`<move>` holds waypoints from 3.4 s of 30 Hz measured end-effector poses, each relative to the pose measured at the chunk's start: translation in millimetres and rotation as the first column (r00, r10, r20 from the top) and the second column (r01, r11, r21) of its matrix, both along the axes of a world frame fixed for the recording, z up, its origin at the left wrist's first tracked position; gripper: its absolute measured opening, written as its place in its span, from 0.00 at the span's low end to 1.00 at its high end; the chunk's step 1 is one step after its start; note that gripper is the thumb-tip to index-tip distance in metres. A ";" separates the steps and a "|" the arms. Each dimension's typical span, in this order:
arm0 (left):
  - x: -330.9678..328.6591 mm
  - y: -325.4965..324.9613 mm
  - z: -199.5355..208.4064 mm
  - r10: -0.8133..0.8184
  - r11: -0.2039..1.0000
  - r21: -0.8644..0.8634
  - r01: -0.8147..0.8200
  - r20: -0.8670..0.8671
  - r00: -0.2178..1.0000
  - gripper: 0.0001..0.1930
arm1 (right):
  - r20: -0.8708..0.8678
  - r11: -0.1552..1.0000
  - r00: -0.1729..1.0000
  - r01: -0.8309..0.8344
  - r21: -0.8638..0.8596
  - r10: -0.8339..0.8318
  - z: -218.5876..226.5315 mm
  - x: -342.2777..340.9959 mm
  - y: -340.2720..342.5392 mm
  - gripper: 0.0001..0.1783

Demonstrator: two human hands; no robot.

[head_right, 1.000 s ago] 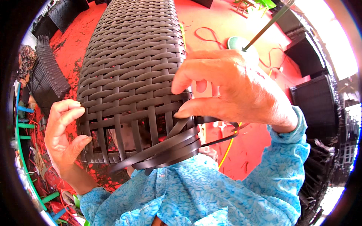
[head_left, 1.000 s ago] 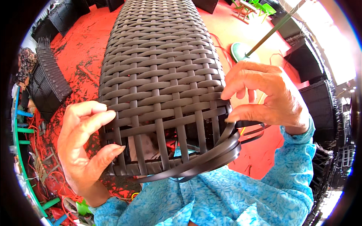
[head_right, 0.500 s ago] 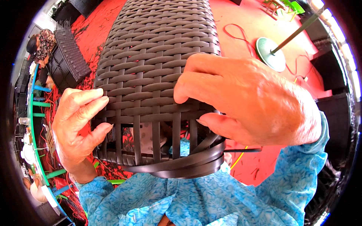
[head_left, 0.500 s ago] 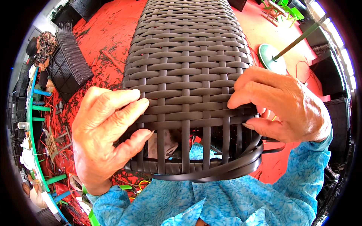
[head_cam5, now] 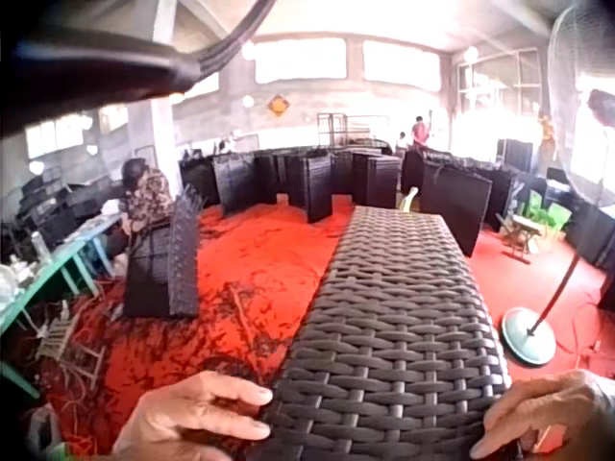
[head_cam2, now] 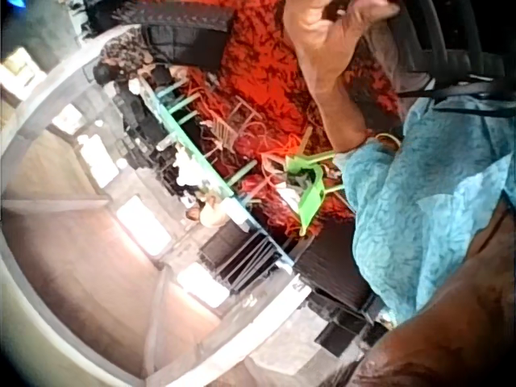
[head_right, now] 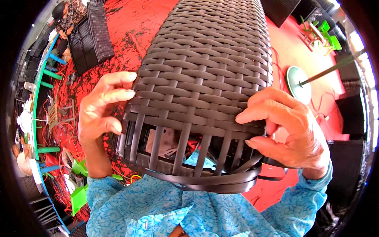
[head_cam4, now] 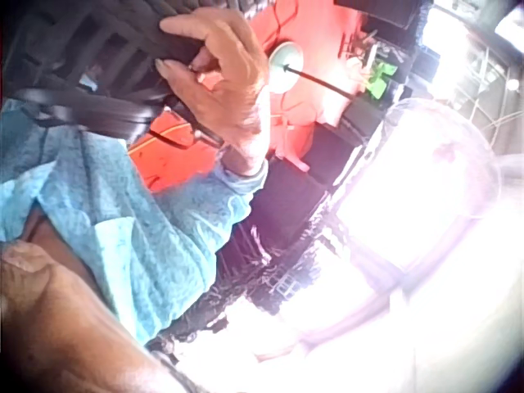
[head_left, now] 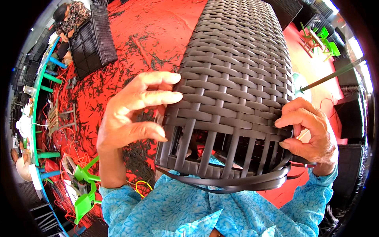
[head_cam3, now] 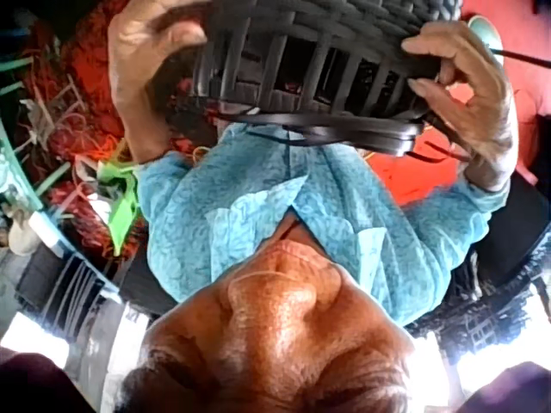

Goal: The person weaves plastic strips into the frame of a wicker piece of furniture by hand, threading the strips through the vertical slats and pressing them into place.

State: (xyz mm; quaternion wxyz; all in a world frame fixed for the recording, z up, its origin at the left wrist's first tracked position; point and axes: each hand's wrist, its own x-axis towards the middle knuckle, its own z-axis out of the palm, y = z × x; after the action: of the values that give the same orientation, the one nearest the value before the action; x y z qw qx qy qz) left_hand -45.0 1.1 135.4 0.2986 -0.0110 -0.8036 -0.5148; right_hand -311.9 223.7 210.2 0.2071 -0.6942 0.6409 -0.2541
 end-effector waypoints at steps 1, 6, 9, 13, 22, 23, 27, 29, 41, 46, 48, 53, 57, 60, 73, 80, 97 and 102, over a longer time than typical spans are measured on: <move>-1.9 -1.5 -1.1 0.026 0.999 -0.028 -0.025 0.012 1.000 0.23 | 0.025 1.000 1.000 0.011 0.007 -0.011 -1.7 -1.5 -0.7 0.22; -12.4 10.2 -6.1 0.109 0.993 -0.047 -0.111 -0.038 0.993 0.16 | 0.032 1.000 0.999 0.023 0.002 -0.023 -8.8 -4.5 -0.3 0.20; -11.0 16.4 -27.3 0.142 0.982 0.144 -0.124 -0.120 0.983 0.19 | 0.068 0.995 0.993 0.094 -0.011 -0.093 -14.0 -2.6 -0.5 0.19; -44.1 33.2 -58.8 0.244 0.897 0.434 -0.087 -0.320 0.915 0.30 | -0.039 0.990 0.992 0.120 -0.075 -0.123 -15.7 1.8 2.3 0.17; -68.9 39.7 -80.9 0.209 0.939 0.325 -0.116 -0.266 0.941 0.33 | 0.260 0.953 0.938 0.270 -0.136 -0.228 -41.5 -5.6 24.7 0.18; -72.4 39.6 -86.1 0.186 0.921 0.385 -0.055 -0.313 0.931 0.34 | 0.209 0.955 0.945 0.278 -0.103 -0.253 -36.1 -2.8 24.0 0.19; -79.4 46.5 -81.4 0.109 0.723 0.660 0.204 -0.400 0.910 0.36 | 0.152 0.967 0.966 0.229 -0.114 -0.210 -35.3 -3.5 12.6 0.18; -77.8 42.4 -85.9 0.116 0.703 0.687 0.185 -0.368 0.923 0.32 | 0.172 0.979 0.974 0.169 -0.114 -0.148 -34.5 -9.4 12.3 0.18; -10.0 25.1 -9.0 0.477 0.873 -0.057 -0.485 -0.116 0.871 0.09 | 0.818 0.938 0.545 0.345 -0.022 -0.182 -72.7 -19.8 54.4 0.08; -45.8 67.3 60.8 0.205 0.887 -0.420 -0.193 -0.016 0.979 0.06 | 0.830 0.972 0.555 0.221 -0.084 -0.054 -89.8 -16.8 59.9 0.08; -71.5 77.5 73.7 0.115 0.843 -0.534 -0.069 0.054 0.992 0.07 | 0.795 0.964 0.607 0.204 -0.169 0.010 -99.9 -16.0 53.8 0.08; -103.4 99.7 77.7 0.001 0.855 -0.479 0.200 0.387 0.922 0.11 | 0.762 0.939 0.634 0.166 -0.301 0.132 -114.8 -11.4 43.4 0.10; -111.4 107.9 79.8 0.044 0.832 -0.502 0.235 0.482 0.875 0.17 | 0.609 0.809 0.749 0.175 -0.561 0.261 -113.2 -7.2 39.5 0.15; -117.4 108.5 85.2 0.044 0.819 -0.501 0.281 0.543 0.839 0.17 | 0.591 0.828 0.761 0.131 -0.545 0.269 -117.9 0.2 42.2 0.14; -122.4 130.2 127.5 0.392 0.440 -0.856 0.271 0.455 0.800 0.06 | 0.509 0.622 0.787 0.212 -0.754 0.349 -128.6 26.6 42.0 0.21; -123.2 132.0 138.6 0.214 -0.622 -0.783 -0.020 -0.194 0.957 0.14 | 0.235 0.318 0.972 0.224 -0.921 -0.003 -140.6 55.2 45.6 0.21; -62.9 -10.7 162.0 0.268 -0.722 -0.658 -0.214 -0.551 0.790 0.19 | 0.331 0.379 0.891 0.203 -0.903 0.311 -149.3 45.3 54.3 0.20; -30.0 -44.9 179.5 0.348 -0.750 -0.638 -0.178 -0.607 0.714 0.20 | 0.871 0.749 0.374 0.462 -0.474 0.320 -144.3 20.0 63.5 0.15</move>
State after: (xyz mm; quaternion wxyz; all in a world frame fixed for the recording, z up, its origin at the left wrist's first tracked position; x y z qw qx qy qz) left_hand -75.1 -43.9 315.0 0.2482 0.0669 -0.7416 0.6196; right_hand -291.9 287.3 65.9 0.2572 -0.4218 0.3094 -0.8125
